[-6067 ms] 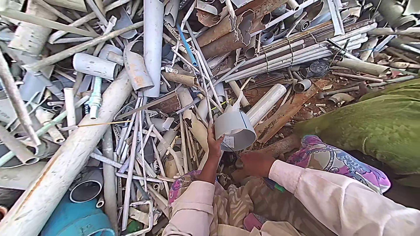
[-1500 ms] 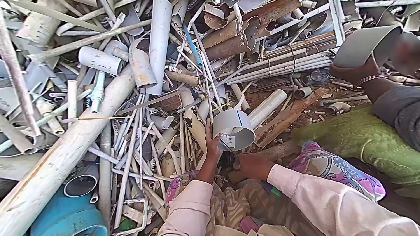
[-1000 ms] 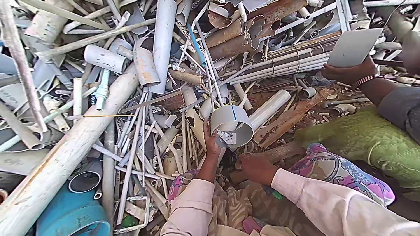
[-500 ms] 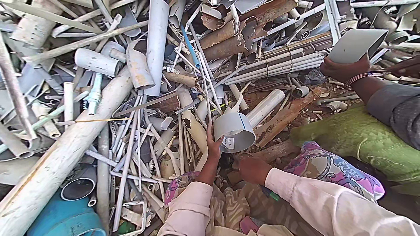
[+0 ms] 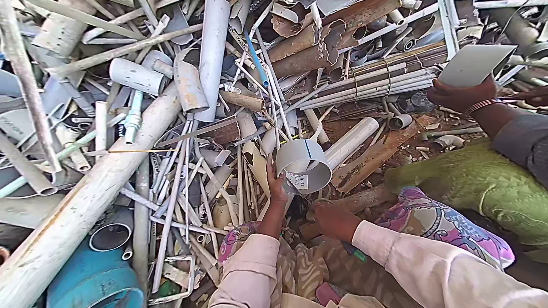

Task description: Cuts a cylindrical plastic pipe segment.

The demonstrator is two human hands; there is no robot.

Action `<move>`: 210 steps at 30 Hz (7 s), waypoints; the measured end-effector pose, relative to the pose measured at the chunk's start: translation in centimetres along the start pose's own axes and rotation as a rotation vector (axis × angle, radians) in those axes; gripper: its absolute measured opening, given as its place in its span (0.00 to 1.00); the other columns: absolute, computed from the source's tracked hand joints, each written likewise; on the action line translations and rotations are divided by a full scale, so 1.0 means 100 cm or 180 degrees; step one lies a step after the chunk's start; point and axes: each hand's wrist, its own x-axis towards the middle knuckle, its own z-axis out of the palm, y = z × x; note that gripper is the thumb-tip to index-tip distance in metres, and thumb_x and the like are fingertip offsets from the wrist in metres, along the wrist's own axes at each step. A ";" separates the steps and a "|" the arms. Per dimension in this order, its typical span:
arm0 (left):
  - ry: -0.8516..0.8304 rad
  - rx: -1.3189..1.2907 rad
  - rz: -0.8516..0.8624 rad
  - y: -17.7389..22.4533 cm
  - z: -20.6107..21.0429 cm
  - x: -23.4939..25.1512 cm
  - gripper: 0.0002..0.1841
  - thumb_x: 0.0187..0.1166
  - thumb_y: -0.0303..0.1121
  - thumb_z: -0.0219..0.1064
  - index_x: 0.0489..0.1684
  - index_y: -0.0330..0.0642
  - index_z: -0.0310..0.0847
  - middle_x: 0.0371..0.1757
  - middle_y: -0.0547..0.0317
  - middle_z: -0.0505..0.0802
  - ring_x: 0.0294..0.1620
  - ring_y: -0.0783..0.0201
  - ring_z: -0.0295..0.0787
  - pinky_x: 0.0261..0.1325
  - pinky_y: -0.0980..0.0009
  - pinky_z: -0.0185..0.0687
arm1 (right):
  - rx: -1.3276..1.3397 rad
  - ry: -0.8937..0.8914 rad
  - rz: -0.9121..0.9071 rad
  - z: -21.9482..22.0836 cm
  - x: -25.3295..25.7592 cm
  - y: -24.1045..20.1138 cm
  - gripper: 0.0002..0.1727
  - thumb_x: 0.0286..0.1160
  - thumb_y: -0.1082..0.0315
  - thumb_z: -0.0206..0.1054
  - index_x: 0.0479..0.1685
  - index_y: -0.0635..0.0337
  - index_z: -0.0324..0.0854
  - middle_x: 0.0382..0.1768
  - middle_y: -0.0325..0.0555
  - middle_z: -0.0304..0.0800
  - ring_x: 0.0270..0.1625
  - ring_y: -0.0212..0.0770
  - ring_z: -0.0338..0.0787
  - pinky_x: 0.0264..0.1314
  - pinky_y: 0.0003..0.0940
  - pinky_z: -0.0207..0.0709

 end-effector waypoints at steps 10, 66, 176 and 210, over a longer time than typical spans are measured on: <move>-0.0569 0.0276 -0.0103 0.001 0.001 -0.004 0.52 0.60 0.35 0.66 0.90 0.26 0.41 0.82 0.35 0.70 0.77 0.62 0.73 0.77 0.68 0.71 | -0.0139 -0.0039 0.0018 -0.008 -0.007 0.004 0.25 0.87 0.63 0.59 0.75 0.71 0.69 0.62 0.71 0.84 0.67 0.68 0.86 0.63 0.68 0.78; -0.0193 -0.0105 -0.0126 -0.002 0.007 -0.007 0.53 0.62 0.39 0.66 0.91 0.30 0.38 0.81 0.37 0.70 0.75 0.63 0.75 0.75 0.69 0.73 | -0.0172 0.0056 0.0059 -0.003 0.000 -0.001 0.27 0.82 0.65 0.63 0.75 0.72 0.68 0.63 0.71 0.83 0.67 0.69 0.86 0.62 0.68 0.79; -0.0284 -0.0245 -0.1063 0.005 -0.011 0.000 0.35 0.78 0.29 0.62 0.89 0.37 0.55 0.79 0.40 0.76 0.73 0.57 0.78 0.76 0.63 0.72 | 0.1097 0.0000 0.0033 -0.018 0.021 0.008 0.16 0.99 0.60 0.43 0.64 0.63 0.70 0.26 0.45 0.80 0.17 0.37 0.82 0.23 0.31 0.82; 0.0404 -0.0521 -0.0825 -0.001 0.002 -0.008 0.33 0.80 0.25 0.58 0.88 0.36 0.56 0.78 0.39 0.76 0.72 0.57 0.78 0.74 0.62 0.73 | -0.0290 0.0283 0.0121 -0.010 0.020 -0.015 0.20 0.96 0.62 0.47 0.73 0.65 0.72 0.55 0.63 0.85 0.53 0.56 0.91 0.59 0.53 0.82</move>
